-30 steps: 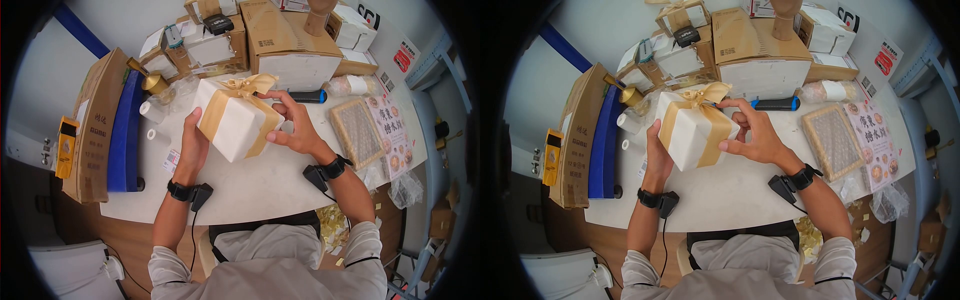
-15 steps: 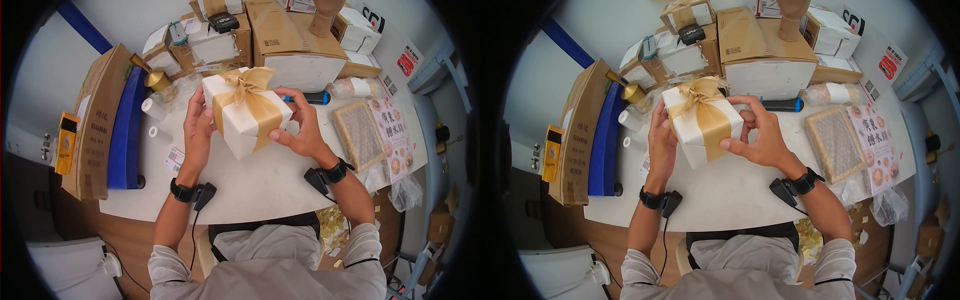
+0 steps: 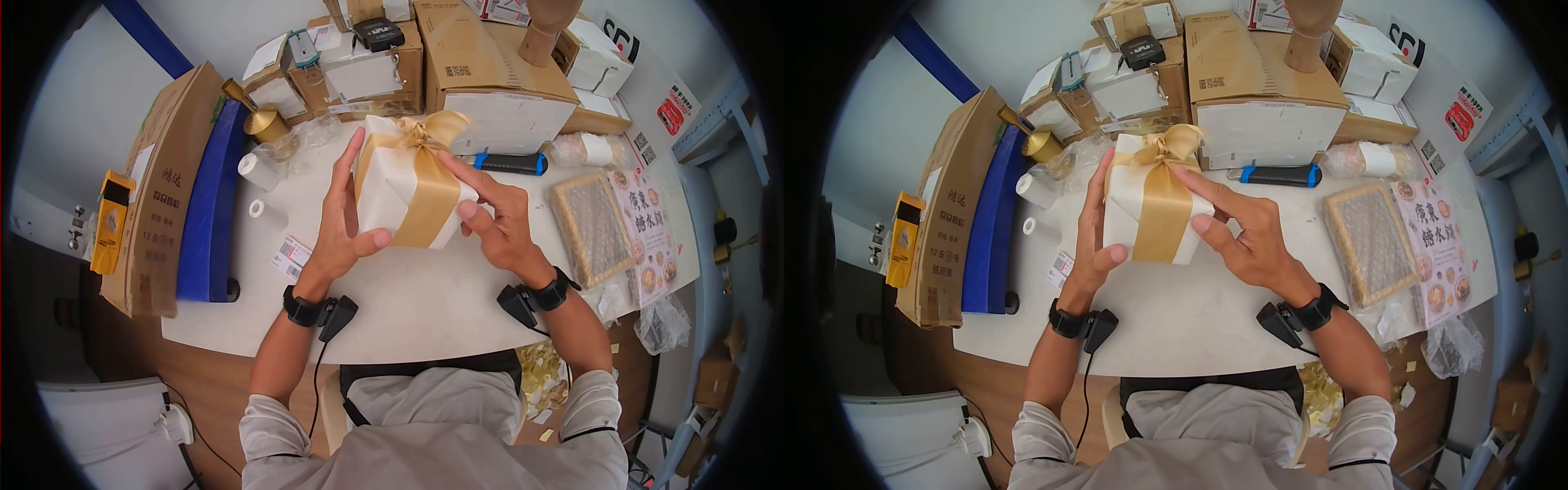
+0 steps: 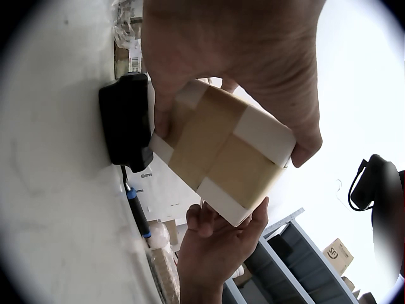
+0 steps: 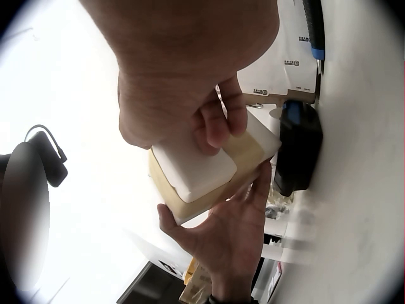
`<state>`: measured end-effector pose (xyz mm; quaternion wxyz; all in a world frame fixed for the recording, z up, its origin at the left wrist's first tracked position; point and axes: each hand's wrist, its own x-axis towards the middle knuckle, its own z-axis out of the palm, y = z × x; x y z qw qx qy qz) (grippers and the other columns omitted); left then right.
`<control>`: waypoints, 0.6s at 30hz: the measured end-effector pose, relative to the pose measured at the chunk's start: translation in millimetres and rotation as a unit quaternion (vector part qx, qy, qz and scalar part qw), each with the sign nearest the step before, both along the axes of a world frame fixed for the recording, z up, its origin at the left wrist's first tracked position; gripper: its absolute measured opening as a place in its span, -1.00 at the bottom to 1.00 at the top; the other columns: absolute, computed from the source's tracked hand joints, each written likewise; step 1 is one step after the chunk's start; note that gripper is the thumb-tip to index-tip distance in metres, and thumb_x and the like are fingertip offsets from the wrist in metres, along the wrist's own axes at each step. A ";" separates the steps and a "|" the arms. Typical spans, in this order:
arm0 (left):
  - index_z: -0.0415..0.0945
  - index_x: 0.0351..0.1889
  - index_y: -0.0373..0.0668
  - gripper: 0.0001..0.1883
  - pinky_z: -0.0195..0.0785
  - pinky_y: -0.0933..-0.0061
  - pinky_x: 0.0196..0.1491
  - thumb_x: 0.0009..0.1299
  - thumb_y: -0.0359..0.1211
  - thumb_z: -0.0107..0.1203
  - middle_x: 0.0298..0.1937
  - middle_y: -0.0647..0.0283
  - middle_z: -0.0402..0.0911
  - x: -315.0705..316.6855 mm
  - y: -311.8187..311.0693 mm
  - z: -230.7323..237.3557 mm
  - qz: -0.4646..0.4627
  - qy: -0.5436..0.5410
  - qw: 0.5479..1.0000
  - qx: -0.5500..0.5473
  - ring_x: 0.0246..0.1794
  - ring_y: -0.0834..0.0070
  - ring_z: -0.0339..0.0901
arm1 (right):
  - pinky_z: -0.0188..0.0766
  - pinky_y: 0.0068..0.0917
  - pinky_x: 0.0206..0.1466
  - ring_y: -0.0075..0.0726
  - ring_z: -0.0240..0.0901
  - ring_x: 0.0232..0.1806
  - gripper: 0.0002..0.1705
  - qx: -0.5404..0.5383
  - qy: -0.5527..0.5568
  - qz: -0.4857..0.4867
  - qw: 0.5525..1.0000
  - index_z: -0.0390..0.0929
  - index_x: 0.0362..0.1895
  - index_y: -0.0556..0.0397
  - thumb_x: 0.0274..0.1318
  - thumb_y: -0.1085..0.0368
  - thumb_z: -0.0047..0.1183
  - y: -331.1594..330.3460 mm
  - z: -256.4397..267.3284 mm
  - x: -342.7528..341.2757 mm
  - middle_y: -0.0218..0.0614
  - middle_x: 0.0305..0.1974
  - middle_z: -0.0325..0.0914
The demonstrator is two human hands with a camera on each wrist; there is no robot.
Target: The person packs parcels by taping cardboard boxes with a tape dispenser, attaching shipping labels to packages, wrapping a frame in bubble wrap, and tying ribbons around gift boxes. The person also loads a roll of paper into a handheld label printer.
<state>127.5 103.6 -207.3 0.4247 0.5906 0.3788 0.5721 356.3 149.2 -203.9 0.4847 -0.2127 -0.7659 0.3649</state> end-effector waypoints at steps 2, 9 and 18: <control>-0.18 0.63 -0.18 0.36 -0.09 0.15 0.55 -0.01 0.14 0.46 0.52 0.00 0.11 0.1 0.0 0.0 0.002 0.000 1.000 0.002 0.55 0.14 0.09 | 0.48 -0.54 -0.36 -0.50 0.45 -0.54 -0.47 0.012 0.003 -0.002 1.000 0.48 0.36 0.02 0.32 0.24 0.07 0.2 0.5 -0.8 -0.10 -0.05 0.71; -0.17 0.62 -0.19 0.36 -0.05 0.15 0.54 -0.02 0.15 0.46 0.52 -0.02 0.11 0.1 -0.1 1.0 -0.006 -0.008 1.000 -0.006 0.55 0.14 0.11 | 0.44 -0.51 -0.42 -0.50 0.40 -0.57 -0.48 -0.030 -0.022 0.025 0.999 0.47 0.36 0.07 0.38 0.25 -0.14 -2.0 4.8 6.5 -0.06 -0.09 0.70; -0.16 0.62 -0.19 0.39 -0.02 0.15 0.53 -0.05 0.20 0.46 0.51 -0.06 0.17 0.9 0.1 3.0 -0.011 -0.021 0.999 -0.023 0.52 0.13 0.17 | 0.42 -0.52 -0.45 -0.47 0.38 -0.57 -0.41 -0.005 0.006 0.049 0.999 0.44 0.37 0.12 0.31 0.24 -0.26 1.3 2.4 4.3 -0.03 -0.08 0.69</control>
